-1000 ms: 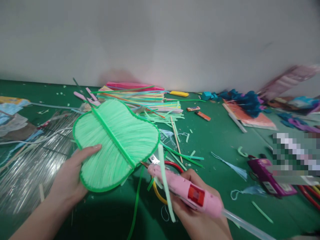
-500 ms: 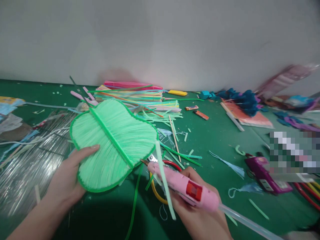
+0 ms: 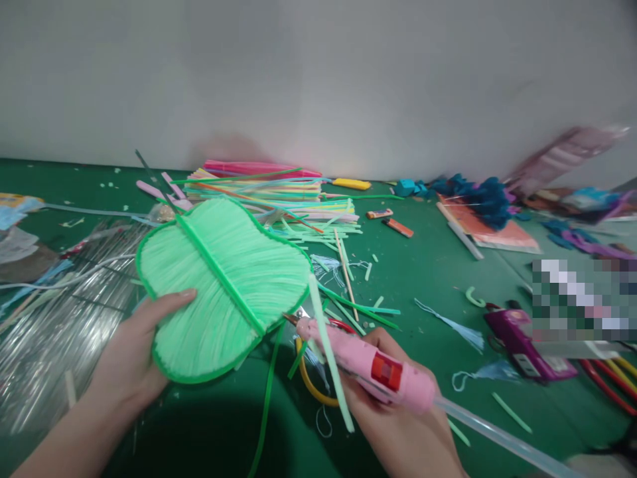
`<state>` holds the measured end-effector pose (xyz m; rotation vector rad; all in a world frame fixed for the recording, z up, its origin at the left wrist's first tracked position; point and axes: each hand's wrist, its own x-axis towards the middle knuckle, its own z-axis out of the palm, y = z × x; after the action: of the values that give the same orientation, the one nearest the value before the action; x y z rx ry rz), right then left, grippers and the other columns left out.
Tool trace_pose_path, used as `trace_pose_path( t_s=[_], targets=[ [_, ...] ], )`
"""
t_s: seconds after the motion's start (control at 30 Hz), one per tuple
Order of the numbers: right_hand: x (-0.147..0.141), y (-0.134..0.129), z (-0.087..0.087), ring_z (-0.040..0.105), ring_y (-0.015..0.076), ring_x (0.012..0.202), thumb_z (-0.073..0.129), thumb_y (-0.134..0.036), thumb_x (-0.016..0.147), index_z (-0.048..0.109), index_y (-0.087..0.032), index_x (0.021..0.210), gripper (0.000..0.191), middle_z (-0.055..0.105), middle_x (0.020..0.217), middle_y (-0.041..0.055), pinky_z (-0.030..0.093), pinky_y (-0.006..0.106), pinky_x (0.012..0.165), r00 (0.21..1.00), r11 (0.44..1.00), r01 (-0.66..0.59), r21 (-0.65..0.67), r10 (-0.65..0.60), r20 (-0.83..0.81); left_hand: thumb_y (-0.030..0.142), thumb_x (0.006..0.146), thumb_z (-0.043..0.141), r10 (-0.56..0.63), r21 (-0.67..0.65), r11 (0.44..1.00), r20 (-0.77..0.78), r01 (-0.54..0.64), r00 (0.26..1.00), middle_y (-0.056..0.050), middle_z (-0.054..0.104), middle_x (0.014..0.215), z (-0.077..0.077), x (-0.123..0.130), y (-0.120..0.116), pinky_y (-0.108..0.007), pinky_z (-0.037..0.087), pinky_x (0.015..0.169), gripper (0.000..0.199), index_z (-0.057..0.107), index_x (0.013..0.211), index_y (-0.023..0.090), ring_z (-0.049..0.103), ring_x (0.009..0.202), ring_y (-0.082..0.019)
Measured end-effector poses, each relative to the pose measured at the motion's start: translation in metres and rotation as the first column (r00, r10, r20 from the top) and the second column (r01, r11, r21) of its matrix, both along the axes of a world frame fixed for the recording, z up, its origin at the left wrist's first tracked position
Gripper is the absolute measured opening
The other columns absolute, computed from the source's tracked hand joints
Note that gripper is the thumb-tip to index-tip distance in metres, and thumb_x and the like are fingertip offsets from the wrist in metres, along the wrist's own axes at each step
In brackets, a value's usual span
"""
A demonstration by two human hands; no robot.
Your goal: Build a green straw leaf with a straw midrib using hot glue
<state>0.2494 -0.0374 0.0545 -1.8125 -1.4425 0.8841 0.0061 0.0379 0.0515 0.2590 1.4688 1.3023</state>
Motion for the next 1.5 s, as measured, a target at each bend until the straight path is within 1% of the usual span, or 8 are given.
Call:
trace_pose_path(
  t_s=[0.23,0.37,0.53,0.8,1.0,1.23,1.37,1.5],
  targets=[
    [0.0,0.002,0.011,0.042,0.0102,0.049,0.059,-0.027,0.079,0.045,-0.023,0.066,0.019,0.047,0.057,-0.0069,0.037,0.022,0.045,0.995,0.995,0.102,-0.015,-0.102,0.005,0.002,0.072,0.064,0.001,-0.005,1.0,-0.001,-0.001,1.0,-0.006,0.077,0.092,-0.002,0.0,0.002,-0.043,0.065,0.066,0.035,0.073,0.102,0.018,0.076,0.074,-0.026],
    [0.003,0.003,0.01,0.044,0.0102,0.048,0.061,-0.027,0.078,0.047,-0.023,0.066,0.019,0.049,0.057,-0.0064,0.037,0.022,0.043,0.995,0.995,0.102,0.0,-0.102,0.017,0.0,0.069,0.065,0.002,0.017,1.0,0.005,-0.002,1.0,-0.005,0.078,0.088,-0.003,0.0,0.001,-0.044,0.065,0.066,0.037,0.073,0.1,0.018,0.076,0.076,-0.028],
    [0.008,0.003,0.004,0.044,0.0103,0.045,0.058,-0.025,0.078,0.047,-0.023,0.066,0.016,0.051,0.054,-0.0057,0.038,0.021,0.04,0.999,0.999,0.022,-0.027,-0.022,0.029,0.0,0.067,0.067,0.041,-0.002,0.999,0.019,-0.041,0.999,-0.005,0.077,0.082,0.0,0.003,0.001,-0.043,0.065,0.063,0.032,0.073,0.095,0.016,0.076,0.076,-0.028],
    [0.011,0.004,0.006,0.047,0.0109,0.05,0.06,-0.041,0.084,0.048,-0.024,0.07,0.025,0.05,0.059,-0.0059,0.041,0.02,0.042,0.993,0.994,0.094,-0.054,-0.09,0.08,0.002,0.069,0.067,-0.012,0.026,1.0,-0.018,0.013,1.0,-0.005,0.078,0.092,0.001,0.004,0.001,-0.037,0.064,0.06,0.037,0.073,0.101,0.019,0.076,0.069,-0.024],
    [0.013,0.004,0.004,0.044,0.0104,0.049,0.06,-0.036,0.083,0.047,-0.023,0.066,0.025,0.051,0.059,-0.0051,0.04,0.021,0.042,0.998,0.996,0.044,-0.076,-0.04,0.049,0.003,0.066,0.068,-0.009,-0.013,1.0,-0.058,0.009,0.998,-0.006,0.078,0.095,0.001,0.006,0.0,-0.042,0.064,0.064,0.043,0.073,0.105,0.02,0.076,0.07,-0.025],
    [0.017,0.003,0.001,0.053,0.0125,0.055,0.062,-0.034,0.084,0.06,-0.023,0.08,0.012,0.059,0.066,-0.0036,0.042,0.021,0.044,0.996,0.99,0.082,-0.117,-0.076,0.055,0.006,0.064,0.071,-0.036,-0.02,0.999,-0.072,0.034,0.997,-0.006,0.077,0.103,-0.002,0.004,-0.001,-0.044,0.063,0.065,0.043,0.074,0.104,0.022,0.076,0.071,-0.025],
    [0.018,0.001,-0.001,0.048,0.012,0.05,0.062,-0.029,0.081,0.056,-0.023,0.074,0.011,0.055,0.06,-0.0043,0.04,0.021,0.042,0.999,0.994,0.017,-0.109,-0.013,0.037,0.009,0.059,0.075,-0.068,-0.042,0.997,-0.083,0.065,0.994,-0.006,0.077,0.104,-0.001,0.005,-0.001,-0.043,0.064,0.064,0.045,0.074,0.101,0.022,0.076,0.072,-0.026],
    [0.023,-0.006,-0.004,0.045,0.0108,0.051,0.061,-0.023,0.078,0.049,-0.023,0.069,0.015,0.052,0.06,-0.0055,0.038,0.021,0.043,0.997,0.995,0.044,-0.086,-0.037,0.074,0.013,0.052,0.075,-0.106,-0.091,0.991,-0.129,0.094,0.986,-0.005,0.078,0.099,0.004,0.011,-0.002,-0.045,0.063,0.056,0.048,0.074,0.099,0.024,0.075,0.071,-0.029]
  ],
)
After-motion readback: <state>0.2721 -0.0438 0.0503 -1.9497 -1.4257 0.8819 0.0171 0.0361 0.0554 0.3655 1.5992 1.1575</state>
